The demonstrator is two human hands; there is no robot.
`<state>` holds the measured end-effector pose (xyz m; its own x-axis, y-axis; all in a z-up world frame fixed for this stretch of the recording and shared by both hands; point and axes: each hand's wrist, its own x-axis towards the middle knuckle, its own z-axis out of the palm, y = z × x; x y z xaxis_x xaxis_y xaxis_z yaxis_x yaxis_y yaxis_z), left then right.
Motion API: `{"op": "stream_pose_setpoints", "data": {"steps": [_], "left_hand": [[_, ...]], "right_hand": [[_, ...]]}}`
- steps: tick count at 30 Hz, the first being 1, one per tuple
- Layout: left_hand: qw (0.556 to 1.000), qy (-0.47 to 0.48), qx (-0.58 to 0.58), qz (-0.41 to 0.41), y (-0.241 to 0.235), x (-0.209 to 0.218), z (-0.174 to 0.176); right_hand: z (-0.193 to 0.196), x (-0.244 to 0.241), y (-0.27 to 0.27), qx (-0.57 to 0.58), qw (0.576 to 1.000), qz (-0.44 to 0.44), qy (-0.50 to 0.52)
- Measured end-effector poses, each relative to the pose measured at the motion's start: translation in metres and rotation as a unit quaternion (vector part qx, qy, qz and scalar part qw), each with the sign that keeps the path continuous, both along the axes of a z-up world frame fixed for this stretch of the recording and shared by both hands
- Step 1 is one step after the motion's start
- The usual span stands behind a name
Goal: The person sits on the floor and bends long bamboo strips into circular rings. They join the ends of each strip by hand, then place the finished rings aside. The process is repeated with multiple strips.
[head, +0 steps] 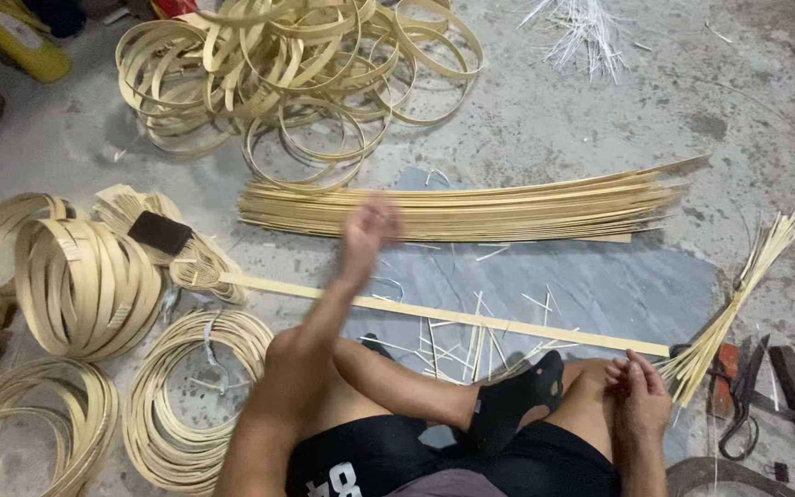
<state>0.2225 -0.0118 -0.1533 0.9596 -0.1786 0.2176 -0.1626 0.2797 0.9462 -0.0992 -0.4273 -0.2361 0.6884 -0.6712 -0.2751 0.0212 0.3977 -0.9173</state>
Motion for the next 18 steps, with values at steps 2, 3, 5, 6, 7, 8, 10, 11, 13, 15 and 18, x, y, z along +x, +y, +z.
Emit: {"op": "stream_pose_setpoints", "data": {"steps": [2,3,5,6,7,8,10,11,13,15,18], "left_hand": [[0.982,0.026,0.178,-0.053,-0.034,-0.028,-0.078],[0.958,0.028,0.272,-0.09,-0.045,-0.039,-0.111],[0.905,-0.008,0.405,-0.133,-0.055,-0.052,-0.159],[0.879,-0.032,0.453,-0.145,-0.054,-0.057,-0.177],[0.856,-0.069,0.495,-0.132,-0.054,-0.065,-0.191],[0.83,-0.105,0.535,-0.119,-0.057,-0.075,-0.202],[0.772,-0.124,0.613,-0.112,-0.058,-0.08,-0.215],[0.741,-0.104,0.652,-0.12,-0.056,-0.081,-0.218],[0.704,-0.097,0.692,-0.131,-0.061,-0.08,-0.22],[0.696,-0.124,0.694,-0.141,-0.064,-0.073,-0.212],[0.772,-0.297,0.555,-0.087,-0.056,-0.059,-0.182]], "right_hand": [[-0.003,-0.005,-0.008,-0.008,1.0,-0.002,0.017],[-0.002,-0.003,-0.011,-0.021,0.999,0.007,0.032],[-0.002,0.007,-0.013,-0.045,0.997,0.027,0.055],[-0.002,0.011,-0.011,-0.057,0.996,0.038,0.062],[-0.002,0.011,-0.009,-0.068,0.994,0.048,0.071],[0.0,0.004,-0.009,-0.067,0.994,0.05,0.067],[0.001,0.006,-0.006,-0.064,0.995,0.05,0.056],[0.002,0.01,-0.003,-0.071,0.995,0.051,0.049],[0.005,0.005,0.0,-0.084,0.995,0.05,0.035],[0.008,-0.002,0.003,-0.088,0.995,0.038,0.025],[0.007,0.0,0.004,-0.148,0.977,0.034,0.153]]}}
